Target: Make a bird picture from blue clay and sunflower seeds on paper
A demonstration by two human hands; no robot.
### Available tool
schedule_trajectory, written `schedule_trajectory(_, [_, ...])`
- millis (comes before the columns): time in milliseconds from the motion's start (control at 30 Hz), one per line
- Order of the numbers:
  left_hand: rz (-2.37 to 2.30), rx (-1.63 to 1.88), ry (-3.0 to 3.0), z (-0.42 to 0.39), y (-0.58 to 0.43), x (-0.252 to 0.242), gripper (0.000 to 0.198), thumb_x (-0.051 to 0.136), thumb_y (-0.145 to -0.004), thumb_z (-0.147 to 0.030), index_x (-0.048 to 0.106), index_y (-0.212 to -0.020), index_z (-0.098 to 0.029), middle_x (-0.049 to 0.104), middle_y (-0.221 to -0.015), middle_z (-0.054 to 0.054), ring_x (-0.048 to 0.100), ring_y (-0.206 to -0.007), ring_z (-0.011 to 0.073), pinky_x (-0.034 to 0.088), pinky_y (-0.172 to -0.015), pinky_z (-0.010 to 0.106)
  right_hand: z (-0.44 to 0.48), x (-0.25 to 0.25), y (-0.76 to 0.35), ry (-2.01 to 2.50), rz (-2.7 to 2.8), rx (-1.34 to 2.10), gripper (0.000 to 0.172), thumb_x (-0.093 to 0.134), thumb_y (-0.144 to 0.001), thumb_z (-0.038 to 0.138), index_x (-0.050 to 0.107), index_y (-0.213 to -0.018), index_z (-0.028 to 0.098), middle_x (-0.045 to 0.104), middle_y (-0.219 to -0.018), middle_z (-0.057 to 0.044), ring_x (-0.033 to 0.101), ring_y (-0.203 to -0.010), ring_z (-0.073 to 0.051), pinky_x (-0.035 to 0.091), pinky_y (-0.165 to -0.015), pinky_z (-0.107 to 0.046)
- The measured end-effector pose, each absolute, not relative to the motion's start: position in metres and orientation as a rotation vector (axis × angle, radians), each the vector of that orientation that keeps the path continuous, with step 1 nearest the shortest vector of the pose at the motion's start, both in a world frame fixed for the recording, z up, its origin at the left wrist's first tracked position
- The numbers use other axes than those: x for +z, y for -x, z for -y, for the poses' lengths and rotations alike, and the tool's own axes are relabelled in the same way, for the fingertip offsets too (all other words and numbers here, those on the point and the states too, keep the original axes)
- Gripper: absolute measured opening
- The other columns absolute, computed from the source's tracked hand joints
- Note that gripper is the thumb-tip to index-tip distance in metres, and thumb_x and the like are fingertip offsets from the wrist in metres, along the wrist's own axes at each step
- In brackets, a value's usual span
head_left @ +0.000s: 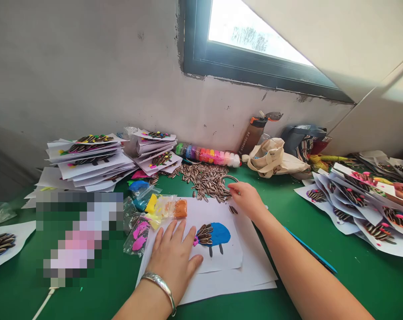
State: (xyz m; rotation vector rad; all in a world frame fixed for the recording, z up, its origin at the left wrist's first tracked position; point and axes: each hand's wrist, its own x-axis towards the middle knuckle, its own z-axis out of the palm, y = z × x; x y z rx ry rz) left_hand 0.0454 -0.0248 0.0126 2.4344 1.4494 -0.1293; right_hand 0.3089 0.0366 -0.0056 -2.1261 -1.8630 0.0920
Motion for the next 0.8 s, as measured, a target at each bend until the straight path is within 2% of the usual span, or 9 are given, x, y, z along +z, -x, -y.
schedule_trajectory(100, [-1.449, -0.135, -2.431, 0.024, -0.046, 0.013, 0.055, 0.054, -0.083, -0.035, 0.049, -0.137, -0.024, 0.041, -0.147, 0.011, 0.028, -0.138, 0.0350, 0.020, -0.112, 0.056, -0.045, -0.007, -0.310, 2.228, 1.922, -0.007, 0.027, 0.047, -0.084, 0.015, 0.073, -0.088, 0.022, 0.070, -0.097, -0.008, 0.058, -0.095, -0.025, 0.039, -0.076, -0.031])
schedule_trajectory(233, [-1.445, -0.141, -2.436, 0.024, -0.046, 0.014, 0.055, 0.053, -0.083, -0.036, 0.049, -0.136, -0.023, 0.041, -0.147, 0.011, 0.029, -0.138, 0.0353, 0.021, -0.112, 0.056, -0.052, -0.012, -0.311, 2.291, 2.032, -0.084, 0.024, 0.048, -0.084, 0.013, 0.070, -0.075, 0.021, 0.068, -0.086, -0.008, 0.055, -0.087, -0.024, 0.034, -0.070, -0.030])
schedule_trajectory(433, [-1.444, -0.114, -2.438, 0.024, -0.046, 0.016, 0.054, 0.053, -0.083, -0.034, 0.051, -0.136, -0.023, 0.043, -0.146, 0.012, 0.031, -0.137, 0.0354, 0.022, -0.111, 0.057, -0.048, -0.013, -0.313, 2.314, 2.070, -0.205, 0.021, 0.046, -0.090, 0.017, 0.066, -0.090, 0.022, 0.065, -0.093, -0.007, 0.052, -0.090, -0.022, 0.031, -0.069, -0.030])
schedule_trajectory(600, [-1.450, -0.117, -2.434, 0.024, -0.047, 0.015, 0.053, 0.053, -0.083, -0.033, 0.051, -0.135, -0.023, 0.042, -0.147, 0.012, 0.030, -0.137, 0.0353, 0.022, -0.111, 0.056, -0.039, -0.004, -0.333, 2.389, 1.907, -0.341, 0.026, 0.036, -0.097, 0.025, 0.061, -0.105, 0.021, 0.062, -0.104, -0.009, 0.049, -0.097, -0.023, 0.031, -0.073, -0.031])
schedule_trajectory(700, [-1.448, -0.102, -2.431, 0.024, -0.047, 0.014, 0.053, 0.053, -0.082, -0.034, 0.052, -0.135, -0.023, 0.042, -0.147, 0.012, 0.030, -0.137, 0.0356, 0.022, -0.111, 0.057, -0.035, -0.004, -0.348, 2.466, 1.798, -0.413, 0.028, 0.035, -0.097, 0.024, 0.060, -0.105, 0.017, 0.061, -0.104, -0.013, 0.049, -0.097, -0.025, 0.031, -0.073, -0.032])
schedule_trajectory(800, [-1.444, -0.108, -2.436, 0.023, -0.046, 0.014, 0.054, 0.053, -0.082, -0.035, 0.051, -0.135, -0.023, 0.041, -0.147, 0.012, 0.030, -0.138, 0.0355, 0.022, -0.111, 0.057, -0.031, -0.010, -0.359, 2.539, 1.739, -0.453, 0.025, 0.037, -0.094, 0.019, 0.062, -0.097, 0.014, 0.061, -0.097, -0.014, 0.050, -0.094, -0.027, 0.031, -0.071, -0.033])
